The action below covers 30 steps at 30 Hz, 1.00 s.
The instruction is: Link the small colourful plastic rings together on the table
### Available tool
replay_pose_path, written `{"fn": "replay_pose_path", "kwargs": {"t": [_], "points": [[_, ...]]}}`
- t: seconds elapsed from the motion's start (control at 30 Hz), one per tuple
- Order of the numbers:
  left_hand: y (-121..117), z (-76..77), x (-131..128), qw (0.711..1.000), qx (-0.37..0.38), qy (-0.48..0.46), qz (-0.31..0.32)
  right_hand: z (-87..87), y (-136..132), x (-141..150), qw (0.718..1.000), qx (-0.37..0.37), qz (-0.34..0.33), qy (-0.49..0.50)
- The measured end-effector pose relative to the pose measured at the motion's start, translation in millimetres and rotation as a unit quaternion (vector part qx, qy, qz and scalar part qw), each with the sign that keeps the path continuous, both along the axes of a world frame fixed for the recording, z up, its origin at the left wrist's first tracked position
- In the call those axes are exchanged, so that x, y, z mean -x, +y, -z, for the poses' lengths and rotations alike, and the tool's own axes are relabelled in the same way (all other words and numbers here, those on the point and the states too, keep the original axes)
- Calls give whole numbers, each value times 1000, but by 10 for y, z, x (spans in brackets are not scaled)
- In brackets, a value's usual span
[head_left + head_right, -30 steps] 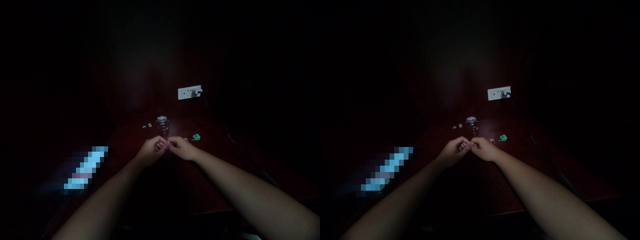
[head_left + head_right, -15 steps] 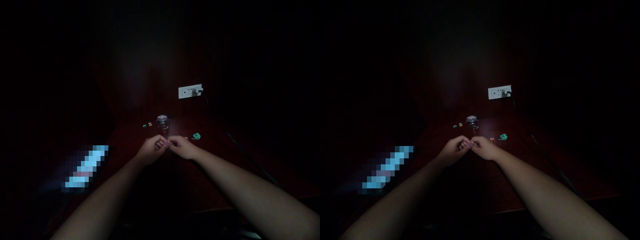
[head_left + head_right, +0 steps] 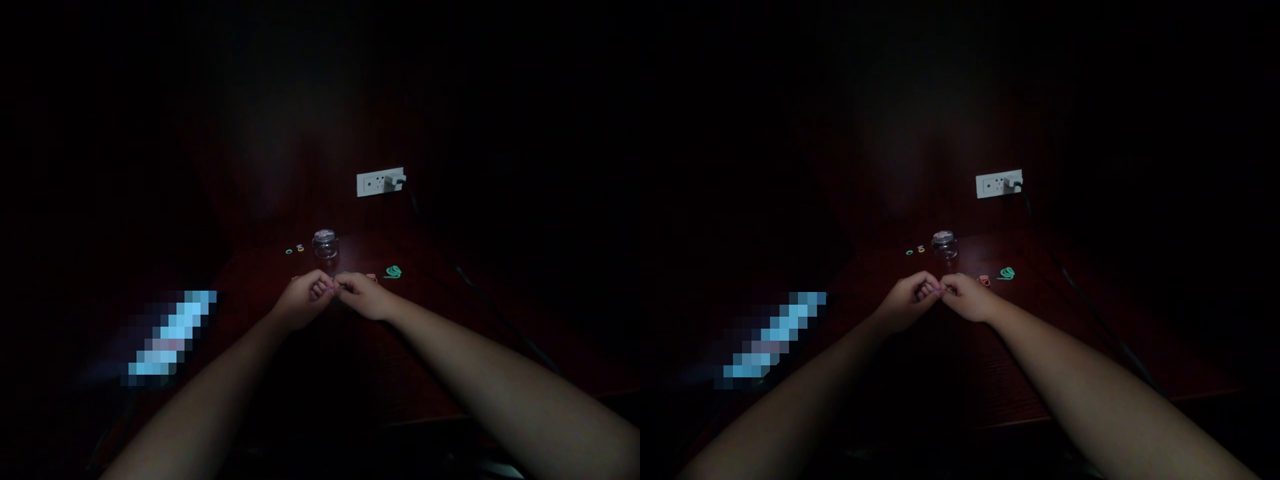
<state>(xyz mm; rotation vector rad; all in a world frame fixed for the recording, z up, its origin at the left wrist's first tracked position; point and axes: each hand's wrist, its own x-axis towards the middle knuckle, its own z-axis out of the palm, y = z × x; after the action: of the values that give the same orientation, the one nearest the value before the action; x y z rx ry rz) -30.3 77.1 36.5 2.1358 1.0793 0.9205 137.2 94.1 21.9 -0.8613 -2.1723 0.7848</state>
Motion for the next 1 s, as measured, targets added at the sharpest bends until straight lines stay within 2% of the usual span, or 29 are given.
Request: {"fn": "replay_pose_path", "kwargs": {"t": [0.27, 1.0], "points": [[0, 9, 12, 1000, -3, 10, 4, 1, -1, 7, 1000, 5, -26, 9], [42, 27, 32, 1000, 1, 12, 2, 20, 32, 18, 1000, -5, -2, -5]]}}
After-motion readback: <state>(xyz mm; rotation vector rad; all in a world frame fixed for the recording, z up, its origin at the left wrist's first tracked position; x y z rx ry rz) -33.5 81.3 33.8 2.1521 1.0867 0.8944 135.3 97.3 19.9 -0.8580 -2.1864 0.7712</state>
